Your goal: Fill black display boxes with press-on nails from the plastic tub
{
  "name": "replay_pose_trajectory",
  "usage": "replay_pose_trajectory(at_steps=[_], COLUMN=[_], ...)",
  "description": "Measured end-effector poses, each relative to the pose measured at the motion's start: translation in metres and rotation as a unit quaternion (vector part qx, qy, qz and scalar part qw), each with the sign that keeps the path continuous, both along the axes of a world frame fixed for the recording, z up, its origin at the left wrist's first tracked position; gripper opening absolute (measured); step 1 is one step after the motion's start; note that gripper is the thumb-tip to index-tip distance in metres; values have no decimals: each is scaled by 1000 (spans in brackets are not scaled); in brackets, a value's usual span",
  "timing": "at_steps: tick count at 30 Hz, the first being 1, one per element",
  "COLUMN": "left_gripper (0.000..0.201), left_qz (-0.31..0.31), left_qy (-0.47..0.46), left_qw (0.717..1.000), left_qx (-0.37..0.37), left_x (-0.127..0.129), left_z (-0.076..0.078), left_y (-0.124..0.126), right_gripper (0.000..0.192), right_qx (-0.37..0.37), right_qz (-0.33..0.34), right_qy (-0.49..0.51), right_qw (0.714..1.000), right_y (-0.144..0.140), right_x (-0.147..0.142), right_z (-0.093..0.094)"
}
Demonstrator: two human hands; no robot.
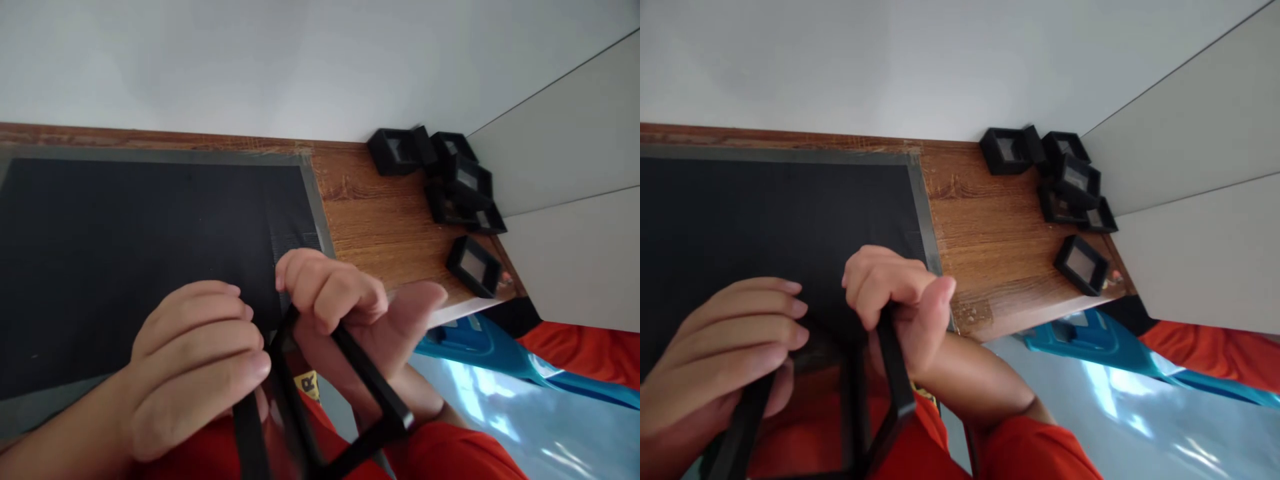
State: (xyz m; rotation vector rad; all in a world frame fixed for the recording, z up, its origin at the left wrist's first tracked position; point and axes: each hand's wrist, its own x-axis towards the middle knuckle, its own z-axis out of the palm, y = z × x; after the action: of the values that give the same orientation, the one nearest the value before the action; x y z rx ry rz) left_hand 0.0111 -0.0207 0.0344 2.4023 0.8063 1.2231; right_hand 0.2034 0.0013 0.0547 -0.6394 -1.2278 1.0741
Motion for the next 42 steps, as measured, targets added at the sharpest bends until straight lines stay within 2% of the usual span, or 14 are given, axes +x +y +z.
replay_pose_trajectory(at_steps=[3, 9, 17, 20, 25, 30, 32, 35, 38, 42], left_gripper=[13, 19, 26, 27, 24, 9, 17, 33, 22, 15], left_qz=[-9, -8, 37, 74, 108, 60, 31, 4, 0, 9], left_qy=[-14, -30, -17, 13, 59, 125, 156, 182, 151, 120], left_qw=[998, 993, 986, 984, 983, 989, 987, 983, 985, 989], left_qx=[52, 110, 160, 163, 136, 47, 4, -40, -78, -90], left_x=[3, 9, 7, 6, 9, 18, 21, 24, 25, 26], left_z=[0, 1, -9, -12, -15, -26, -33, -40, -45, -50], left_y=[8, 24, 35, 41, 46, 41, 38, 37, 40, 44], right_gripper=[72, 75, 73, 68, 52, 33, 30, 29, 33, 36], right_qx=[29, -16, -62, -76, -77, -65, -50, -33, -2, 25], right_qz=[-14, -99, -62, -82, -125, -145, -128, -124, -133, -96], right_qy=[5, 11, -62, -92, -107, -123, -156, -221, -249, -294], right_qw=[999, 995, 994, 989, 983, 980, 978, 967, 959, 951], right_y=[11, 31, 59, 67, 76, 79, 79, 77, 74, 73], right_x=[9, 17, 48, 54, 49, 38, 36, 35, 35, 32], right_z=[-2, 3, 1, -5, -20, -34, -36, -37, -37, -40])
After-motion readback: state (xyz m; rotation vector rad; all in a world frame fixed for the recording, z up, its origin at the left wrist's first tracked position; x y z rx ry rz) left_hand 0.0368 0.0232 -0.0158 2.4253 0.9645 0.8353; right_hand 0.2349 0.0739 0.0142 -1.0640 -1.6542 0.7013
